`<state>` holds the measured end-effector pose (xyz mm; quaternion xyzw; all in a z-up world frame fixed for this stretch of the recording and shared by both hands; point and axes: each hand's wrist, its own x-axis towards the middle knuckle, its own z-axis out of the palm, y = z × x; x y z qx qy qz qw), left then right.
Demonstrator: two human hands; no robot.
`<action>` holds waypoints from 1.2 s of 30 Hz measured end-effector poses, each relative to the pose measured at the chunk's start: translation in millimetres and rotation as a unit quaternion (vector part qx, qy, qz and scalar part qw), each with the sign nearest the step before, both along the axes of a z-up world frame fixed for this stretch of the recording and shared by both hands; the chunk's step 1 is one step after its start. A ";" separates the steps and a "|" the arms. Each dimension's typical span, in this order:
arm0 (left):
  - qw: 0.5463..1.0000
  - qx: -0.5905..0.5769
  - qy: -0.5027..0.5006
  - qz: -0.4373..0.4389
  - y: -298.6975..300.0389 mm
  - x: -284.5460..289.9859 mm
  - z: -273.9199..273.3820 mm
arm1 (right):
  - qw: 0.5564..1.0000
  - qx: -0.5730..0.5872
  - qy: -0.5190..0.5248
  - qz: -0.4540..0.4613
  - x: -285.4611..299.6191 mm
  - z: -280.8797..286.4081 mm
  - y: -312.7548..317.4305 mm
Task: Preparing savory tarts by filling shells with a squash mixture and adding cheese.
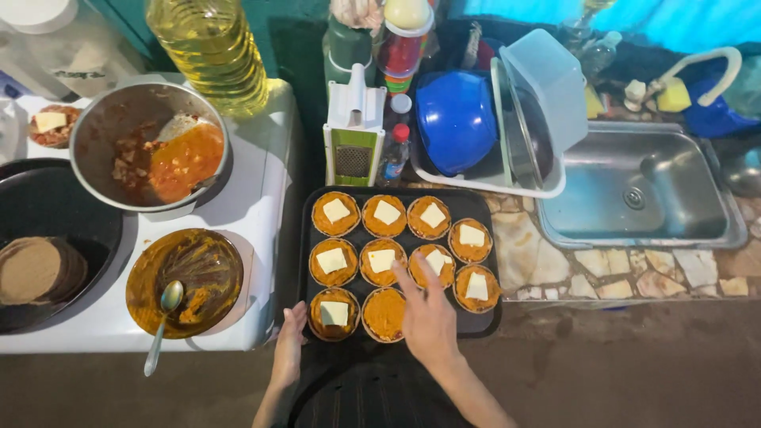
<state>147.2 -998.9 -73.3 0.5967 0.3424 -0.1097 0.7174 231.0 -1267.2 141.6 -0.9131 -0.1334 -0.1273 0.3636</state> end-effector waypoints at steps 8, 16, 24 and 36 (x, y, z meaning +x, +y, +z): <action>0.999 -0.012 -0.016 0.036 -10.5 -5.1 22.0 | 0.977 -0.113 0.166 0.071 -34.2 50.8 7.4; 1.000 -0.002 0.007 0.010 -8.0 -1.0 44.7 | 0.944 -0.119 0.277 0.131 -65.4 29.9 -5.5; 1.000 -0.001 0.009 0.001 -3.3 -3.0 37.9 | 0.873 -0.196 0.430 0.123 -53.4 34.3 -22.8; 1.000 -0.005 0.003 0.000 -4.2 -4.3 32.8 | 0.982 -0.165 -0.050 0.074 -3.9 65.3 -95.9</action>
